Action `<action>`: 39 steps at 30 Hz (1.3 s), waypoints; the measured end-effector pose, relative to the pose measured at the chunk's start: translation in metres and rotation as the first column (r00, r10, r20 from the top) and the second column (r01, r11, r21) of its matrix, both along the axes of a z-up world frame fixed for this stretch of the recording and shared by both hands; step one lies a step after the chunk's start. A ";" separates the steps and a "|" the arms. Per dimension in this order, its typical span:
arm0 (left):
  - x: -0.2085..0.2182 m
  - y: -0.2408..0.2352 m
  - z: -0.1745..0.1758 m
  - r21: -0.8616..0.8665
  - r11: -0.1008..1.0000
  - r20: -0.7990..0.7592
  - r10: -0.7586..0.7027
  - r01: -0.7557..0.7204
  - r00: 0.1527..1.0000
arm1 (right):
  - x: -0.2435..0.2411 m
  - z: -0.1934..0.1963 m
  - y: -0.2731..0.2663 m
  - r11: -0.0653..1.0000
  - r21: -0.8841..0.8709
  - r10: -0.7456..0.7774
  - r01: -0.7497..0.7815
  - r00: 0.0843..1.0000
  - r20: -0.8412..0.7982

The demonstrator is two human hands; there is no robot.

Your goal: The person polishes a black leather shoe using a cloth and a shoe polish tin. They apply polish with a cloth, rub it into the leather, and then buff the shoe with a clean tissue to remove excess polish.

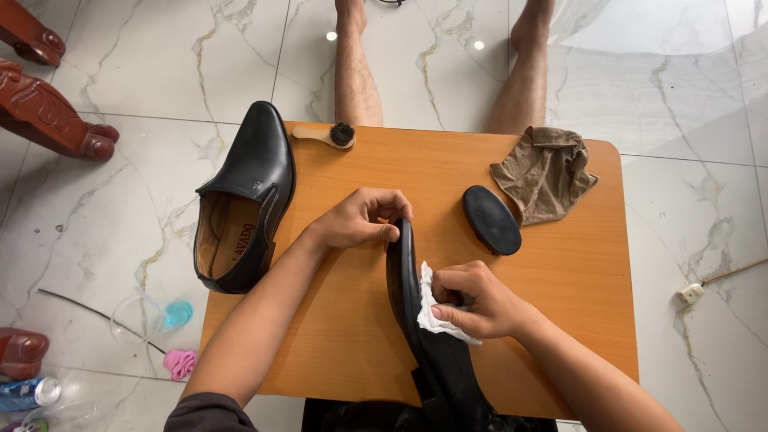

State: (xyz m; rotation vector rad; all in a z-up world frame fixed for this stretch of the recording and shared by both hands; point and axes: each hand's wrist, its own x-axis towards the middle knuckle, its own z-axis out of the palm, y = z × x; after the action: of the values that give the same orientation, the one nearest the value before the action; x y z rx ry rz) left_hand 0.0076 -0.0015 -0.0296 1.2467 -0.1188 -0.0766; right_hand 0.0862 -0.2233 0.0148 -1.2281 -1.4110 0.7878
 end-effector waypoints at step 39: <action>-0.013 -0.019 0.021 0.001 0.999 0.022 0.052 -0.052 0.998 | -0.015 -0.002 -0.005 0.875 0.347 -0.366 0.338 0.930 0.017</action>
State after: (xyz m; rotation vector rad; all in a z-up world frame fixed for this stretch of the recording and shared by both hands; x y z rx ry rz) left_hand -0.0053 -0.0202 -0.0085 1.2512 -0.1049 -0.0178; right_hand 0.0714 -0.2278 0.0131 -1.2058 -1.2712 0.2294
